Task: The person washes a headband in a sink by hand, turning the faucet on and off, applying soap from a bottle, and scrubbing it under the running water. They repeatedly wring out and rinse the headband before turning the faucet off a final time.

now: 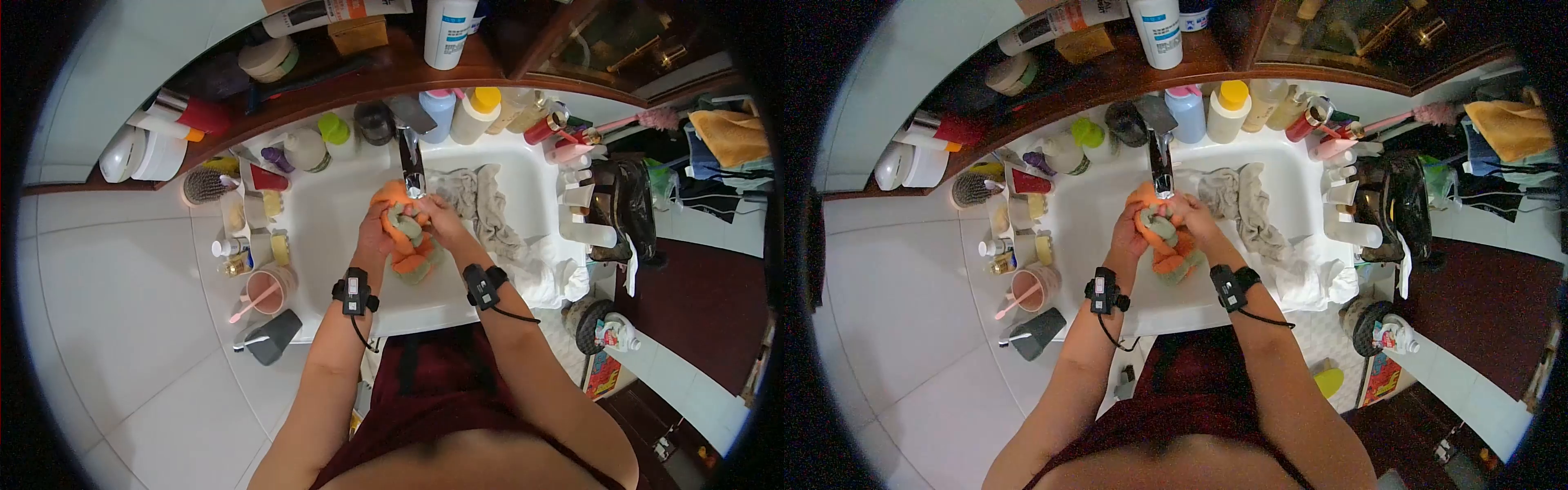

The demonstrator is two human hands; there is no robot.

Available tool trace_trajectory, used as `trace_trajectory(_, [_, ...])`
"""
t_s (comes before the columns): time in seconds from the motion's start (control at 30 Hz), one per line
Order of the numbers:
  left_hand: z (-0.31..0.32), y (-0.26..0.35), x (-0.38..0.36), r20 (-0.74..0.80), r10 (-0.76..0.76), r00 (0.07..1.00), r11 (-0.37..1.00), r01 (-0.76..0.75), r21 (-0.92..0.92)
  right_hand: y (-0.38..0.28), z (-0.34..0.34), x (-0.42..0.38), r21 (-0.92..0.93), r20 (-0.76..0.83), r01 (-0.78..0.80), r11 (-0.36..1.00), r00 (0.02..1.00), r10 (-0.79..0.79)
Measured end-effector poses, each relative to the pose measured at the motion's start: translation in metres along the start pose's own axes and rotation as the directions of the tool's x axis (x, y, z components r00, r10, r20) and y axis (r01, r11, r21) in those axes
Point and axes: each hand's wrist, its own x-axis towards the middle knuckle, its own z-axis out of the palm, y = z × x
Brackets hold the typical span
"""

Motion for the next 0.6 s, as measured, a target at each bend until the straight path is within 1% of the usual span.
trace_trajectory(0.03, [-0.003, -0.001, 0.001, -0.018, 0.085, 0.996, 0.994, -0.083, 0.072, 0.001, 0.0, 0.007, 0.076, 0.043, 0.024, 0.997, 0.999, -0.028])
trace_trajectory(0.1, [-0.005, -0.005, 0.005, -0.027, 0.252, 0.967, 0.946, -0.24, 0.217, -0.002, 0.0, 0.011, 0.249, 0.07, 0.084, 0.965, 0.992, -0.104])
trace_trajectory(0.13, [-0.006, -0.007, 0.005, -0.057, 0.242, 0.969, 0.939, -0.219, 0.266, -0.007, 0.004, 0.009, 0.332, 0.078, 0.112, 0.936, 0.986, -0.146])
trace_trajectory(0.2, [-0.007, -0.01, 0.003, -0.116, 0.229, 0.967, 0.918, -0.174, 0.357, -0.012, 0.007, 0.01, 0.373, 0.019, 0.108, 0.921, 0.992, -0.124])
trace_trajectory(0.23, [0.004, -0.01, -0.005, -0.068, 0.154, 0.986, 0.945, -0.127, 0.3, -0.012, 0.007, 0.012, 0.392, -0.01, 0.108, 0.914, 0.994, -0.113])
trace_trajectory(0.3, [0.026, -0.013, -0.02, 0.039, 0.012, 0.999, 0.982, -0.019, 0.189, -0.011, 0.007, 0.014, 0.32, -0.018, 0.097, 0.943, 0.995, -0.096])
trace_trajectory(0.33, [0.03, -0.016, -0.021, 0.107, 0.003, 0.994, 0.984, -0.022, 0.175, -0.009, 0.007, 0.015, 0.282, -0.022, 0.088, 0.955, 0.996, -0.085])
trace_trajectory(0.4, [0.035, -0.019, -0.02, 0.245, -0.013, 0.969, 0.989, -0.023, 0.145, 0.0, 0.013, 0.011, 0.142, -0.073, 0.201, 0.969, 0.979, -0.192])
trace_trajectory(0.43, [0.035, -0.019, -0.017, 0.243, 0.005, 0.97, 0.986, -0.045, 0.159, 0.002, 0.015, 0.007, 0.068, -0.092, 0.255, 0.965, 0.964, -0.248])
trace_trajectory(0.5, [0.034, -0.021, -0.006, 0.24, 0.039, 0.97, 0.978, -0.086, 0.188, 0.016, 0.007, 0.014, -0.056, -0.016, 0.304, 0.951, 0.952, -0.306])
trace_trajectory(0.6, [0.016, -0.025, 0.013, 0.144, 0.088, 0.986, 0.977, -0.114, 0.183, 0.031, 0.0, 0.022, -0.216, 0.058, 0.343, 0.914, 0.939, -0.339])
